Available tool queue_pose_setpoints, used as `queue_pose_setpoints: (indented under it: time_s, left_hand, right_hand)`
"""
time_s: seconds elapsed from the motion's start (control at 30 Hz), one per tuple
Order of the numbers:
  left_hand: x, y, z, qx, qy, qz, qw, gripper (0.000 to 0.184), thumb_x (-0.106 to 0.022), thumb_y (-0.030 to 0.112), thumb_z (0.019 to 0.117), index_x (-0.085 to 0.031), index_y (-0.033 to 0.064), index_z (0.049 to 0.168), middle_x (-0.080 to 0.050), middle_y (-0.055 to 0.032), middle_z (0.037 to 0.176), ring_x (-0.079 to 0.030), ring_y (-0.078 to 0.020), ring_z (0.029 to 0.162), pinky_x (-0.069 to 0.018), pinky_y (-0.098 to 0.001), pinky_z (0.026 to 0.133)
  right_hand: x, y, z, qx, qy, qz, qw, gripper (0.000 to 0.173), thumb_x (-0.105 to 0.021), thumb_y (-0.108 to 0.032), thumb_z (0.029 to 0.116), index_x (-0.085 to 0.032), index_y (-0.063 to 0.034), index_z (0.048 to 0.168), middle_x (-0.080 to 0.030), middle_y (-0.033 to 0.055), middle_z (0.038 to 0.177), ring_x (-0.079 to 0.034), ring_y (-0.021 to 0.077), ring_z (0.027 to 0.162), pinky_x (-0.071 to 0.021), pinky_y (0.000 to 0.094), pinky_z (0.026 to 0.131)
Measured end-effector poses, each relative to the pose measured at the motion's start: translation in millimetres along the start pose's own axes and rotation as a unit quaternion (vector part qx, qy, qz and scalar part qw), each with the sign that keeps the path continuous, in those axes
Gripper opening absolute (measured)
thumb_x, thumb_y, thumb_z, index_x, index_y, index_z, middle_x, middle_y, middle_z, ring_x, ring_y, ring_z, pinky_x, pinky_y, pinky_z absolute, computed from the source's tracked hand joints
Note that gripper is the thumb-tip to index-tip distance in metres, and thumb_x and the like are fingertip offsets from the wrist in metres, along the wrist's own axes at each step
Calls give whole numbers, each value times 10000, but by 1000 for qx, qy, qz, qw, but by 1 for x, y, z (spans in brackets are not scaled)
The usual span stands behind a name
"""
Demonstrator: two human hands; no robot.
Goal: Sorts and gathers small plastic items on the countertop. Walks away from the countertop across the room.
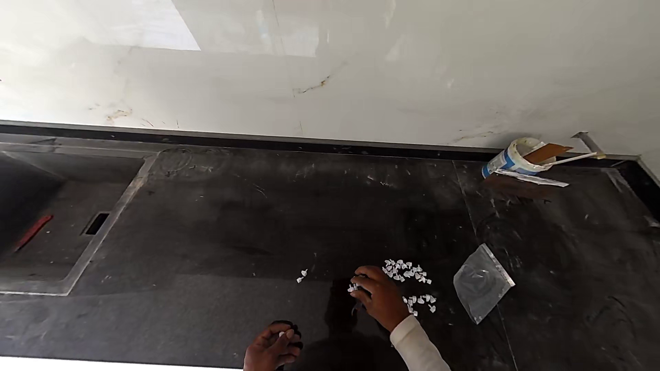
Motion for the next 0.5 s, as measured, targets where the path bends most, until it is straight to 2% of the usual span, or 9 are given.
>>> queue_pose_setpoints:
  time_s: [0.1, 0.17, 0.23, 0.3, 0.37, 0.43, 0.5]
  left_hand:
    - [-1, 1, -1, 2, 3, 0, 1000, 120, -618, -6, 991, -623, -41, 1106, -760, -198, 888, -764, -288, 716, -652, -403, 642]
    - [-1, 1, -2, -1, 4, 2, 1000, 117, -603, 1, 1002, -619, -39, 1111, -760, -196, 885, -765, -287, 719, -652, -401, 642]
    - [-1, 2, -1, -4, 0, 6, 1000, 118, -589, 8, 1013, -610, -36, 1121, -761, -194, 888, -766, -287, 721, -653, -399, 644]
    - [-2, 4, -1, 1, -3, 18, 1000, 108, -568, 11, 1024, -595, -33, 1119, -761, -190, 886, -768, -285, 722, -654, -401, 649]
    - [-6, 7, -3, 4, -3, 29, 1000, 96, -567, -2, 1019, -594, -36, 1105, -760, -181, 878, -767, -279, 724, -655, -403, 663]
    - [-9, 10, -4, -8, 4, 42, 999, 83, -594, -37, 990, -613, -44, 1071, -755, -170, 863, -762, -264, 713, -653, -395, 664]
    - [-12, 13, -2, -22, 12, 48, 999, 105, -619, -81, 951, -623, -51, 1052, -747, -155, 862, -750, -240, 705, -650, -378, 671]
  right_hand:
    - [30, 8, -19, -28, 163, 28, 986, 258, -707, -259, 951, -775, -143, 1171, -703, 61, 1274, -637, 217, 1239, -530, 402, 1061]
    - [48, 12, -30, -65, 266, 40, 961, 220, -708, -179, 931, -782, -114, 1128, -727, 60, 1202, -685, 183, 1141, -584, 371, 980]
    - [57, 14, -38, -97, 319, 38, 942, 192, -690, -134, 920, -789, -93, 1079, -740, 68, 1127, -715, 160, 1029, -616, 339, 893]
    - [53, 14, -42, -97, 305, 24, 947, 183, -672, -127, 931, -793, -88, 1063, -752, 75, 1093, -727, 177, 1007, -617, 356, 895]
    - [36, 10, -39, -68, 238, -4, 969, 193, -662, -181, 957, -792, -109, 1080, -751, 71, 1122, -711, 208, 1084, -586, 391, 963]
    - [11, 0, -27, -32, 133, -34, 990, 271, -648, -320, 982, -772, -153, 1154, -708, 68, 1266, -630, 250, 1255, -511, 422, 1080]
    - [-11, -12, -10, -6, 30, -63, 998, 397, -626, -453, 981, -719, -211, 1282, -599, 79, 1448, -487, 296, 1415, -387, 474, 1188]
Point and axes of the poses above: each hand's wrist, its own z-axis towards the middle knuckle, its own x-axis out of the back of the hand, y = z × x, the point moved 1 cm from there along z, towards the middle knuckle
